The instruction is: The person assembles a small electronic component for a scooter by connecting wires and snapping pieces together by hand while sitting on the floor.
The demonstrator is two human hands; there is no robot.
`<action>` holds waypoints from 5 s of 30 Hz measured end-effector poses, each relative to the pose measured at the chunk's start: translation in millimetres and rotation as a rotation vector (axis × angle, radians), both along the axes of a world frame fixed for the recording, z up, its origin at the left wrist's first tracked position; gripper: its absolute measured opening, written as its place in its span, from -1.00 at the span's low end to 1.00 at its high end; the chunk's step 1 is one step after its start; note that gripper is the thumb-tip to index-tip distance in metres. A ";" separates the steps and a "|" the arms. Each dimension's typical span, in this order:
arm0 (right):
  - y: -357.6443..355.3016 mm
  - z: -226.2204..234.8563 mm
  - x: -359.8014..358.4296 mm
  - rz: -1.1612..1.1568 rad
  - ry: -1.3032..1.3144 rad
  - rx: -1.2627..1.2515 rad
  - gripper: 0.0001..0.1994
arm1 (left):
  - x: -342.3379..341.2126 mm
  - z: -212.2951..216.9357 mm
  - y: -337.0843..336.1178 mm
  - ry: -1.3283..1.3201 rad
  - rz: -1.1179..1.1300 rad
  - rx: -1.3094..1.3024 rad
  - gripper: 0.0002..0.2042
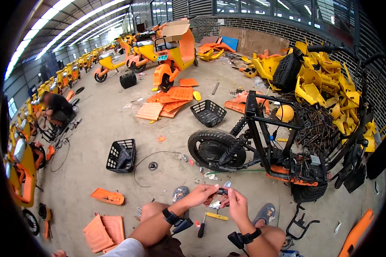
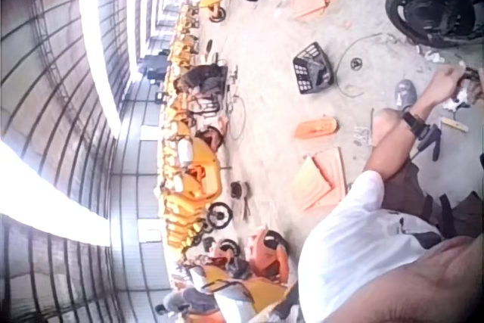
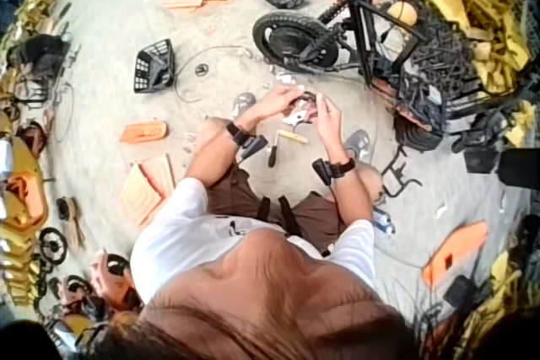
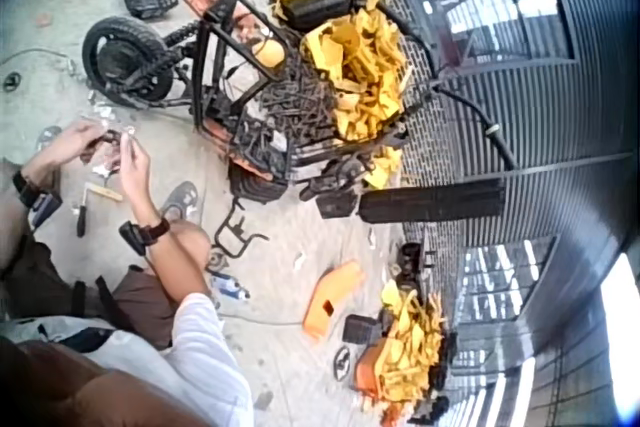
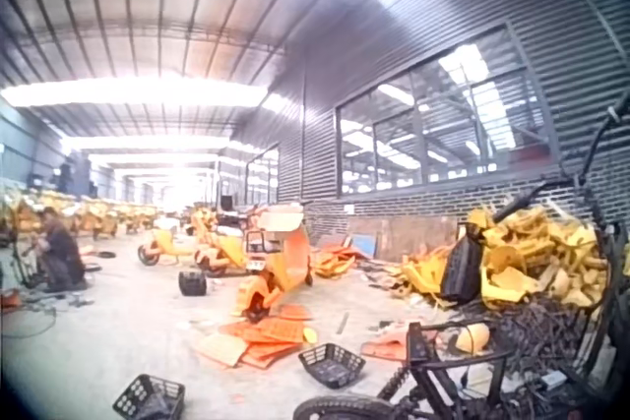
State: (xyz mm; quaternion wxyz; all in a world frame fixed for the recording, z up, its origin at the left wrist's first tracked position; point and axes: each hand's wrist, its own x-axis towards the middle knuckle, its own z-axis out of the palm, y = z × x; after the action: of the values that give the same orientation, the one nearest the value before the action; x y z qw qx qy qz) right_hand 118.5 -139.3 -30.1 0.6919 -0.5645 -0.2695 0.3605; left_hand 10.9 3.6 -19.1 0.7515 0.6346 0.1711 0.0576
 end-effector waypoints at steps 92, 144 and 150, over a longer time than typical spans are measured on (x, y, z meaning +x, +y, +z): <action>-0.3 9.6 -18.2 -0.136 -0.378 0.158 -0.80 | -24.2 -11.2 -23.5 -0.067 0.052 -0.354 -0.55; 3.0 -9.2 -14.3 0.068 -0.331 -0.164 -0.74 | -33.1 -33.2 -17.4 0.046 -0.046 -0.312 -0.65; 9.1 -37.7 -2.6 0.043 -0.282 0.012 -0.79 | -35.2 -28.9 -8.3 -0.009 -0.155 -0.376 -0.61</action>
State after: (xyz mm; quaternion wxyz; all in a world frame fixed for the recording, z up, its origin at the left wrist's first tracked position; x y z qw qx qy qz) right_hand 115.9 -130.1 -67.7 0.6425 -0.5998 -0.3782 0.2906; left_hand -24.3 -4.7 -48.0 0.8596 0.4943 0.1261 -0.0303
